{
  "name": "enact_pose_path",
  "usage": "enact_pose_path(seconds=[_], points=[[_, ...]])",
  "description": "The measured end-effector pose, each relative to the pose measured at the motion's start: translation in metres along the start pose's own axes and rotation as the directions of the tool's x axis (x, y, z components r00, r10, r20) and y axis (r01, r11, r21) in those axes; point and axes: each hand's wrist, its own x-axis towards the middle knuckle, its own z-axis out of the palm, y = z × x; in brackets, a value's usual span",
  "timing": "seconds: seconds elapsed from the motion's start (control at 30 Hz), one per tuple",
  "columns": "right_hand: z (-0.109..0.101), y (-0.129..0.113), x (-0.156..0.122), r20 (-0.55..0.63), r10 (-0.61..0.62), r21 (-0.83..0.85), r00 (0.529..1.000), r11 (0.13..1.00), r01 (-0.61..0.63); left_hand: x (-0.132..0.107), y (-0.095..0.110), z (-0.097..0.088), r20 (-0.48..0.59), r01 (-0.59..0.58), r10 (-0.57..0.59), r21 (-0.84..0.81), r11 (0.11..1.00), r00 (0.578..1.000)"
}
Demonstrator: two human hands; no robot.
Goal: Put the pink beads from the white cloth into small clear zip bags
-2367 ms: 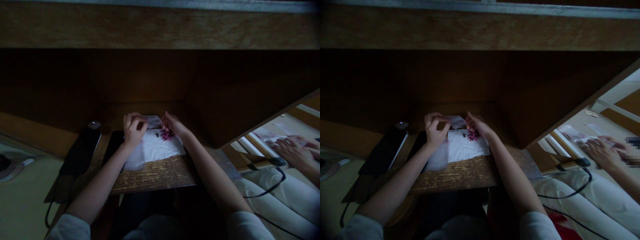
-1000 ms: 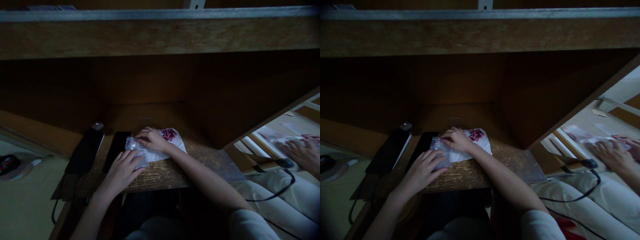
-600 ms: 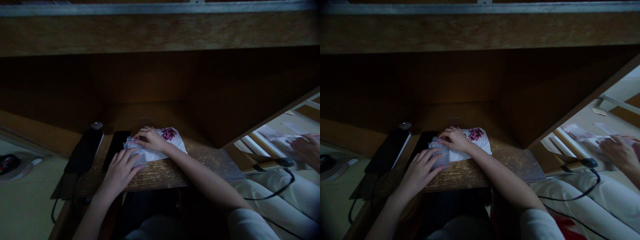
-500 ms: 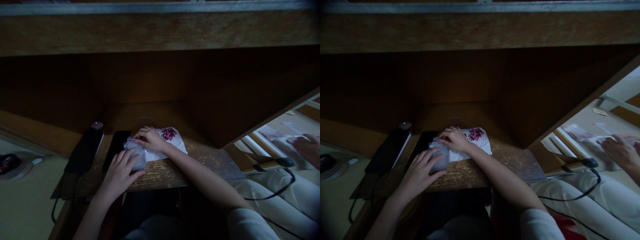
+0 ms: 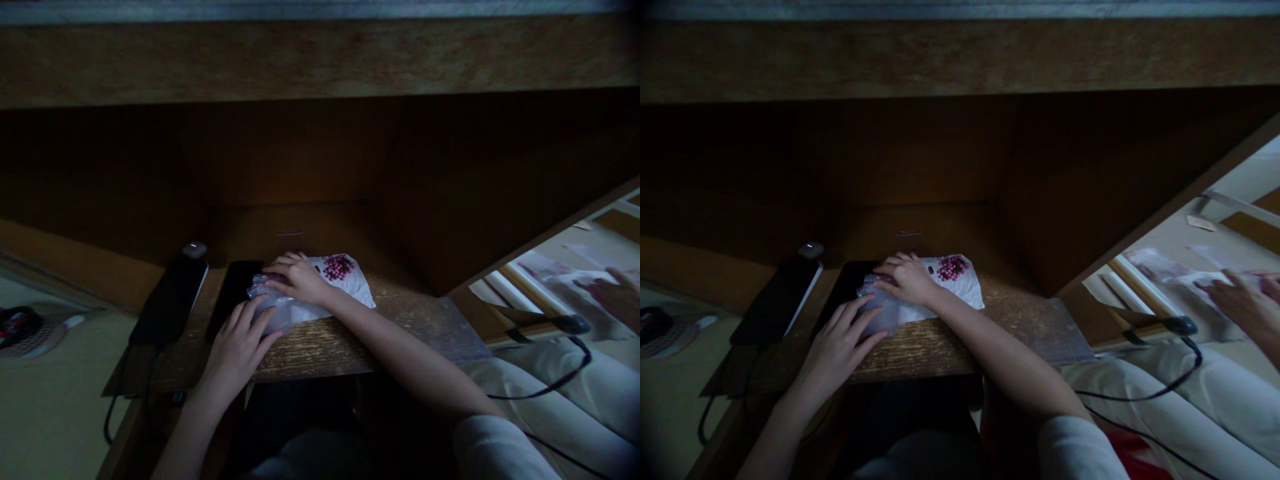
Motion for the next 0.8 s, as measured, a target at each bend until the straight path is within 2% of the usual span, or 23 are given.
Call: enact_pose_path(seconds=[0.1,0.2,0.3,0.5,0.8], points=[[-0.015,0.002,-0.002,-0.004,0.001,0.029,1.0,1.0,-0.001,0.001,0.003,0.0,-0.004,0.02,-0.02,0.013,1.0,1.0],[-0.031,0.006,-0.007,0.093,-0.062,0.068,0.994,0.996,0.056,-0.001,0.005,0.001,0.003,0.034,-0.034,0.019,0.999,0.999],[-0.037,0.009,-0.012,0.162,-0.088,0.069,0.983,0.995,0.078,-0.003,0.007,0.001,-0.005,0.041,-0.041,0.017,0.999,0.999],[-0.026,0.006,-0.013,0.193,-0.087,-0.044,0.977,0.994,0.097,-0.004,0.012,-0.001,-0.05,0.056,-0.058,-0.039,0.998,0.997],[-0.011,0.0,-0.01,0.102,-0.019,-0.193,0.995,0.98,0.039,-0.003,0.016,0.004,-0.055,-0.03,0.03,0.008,1.0,0.998]])
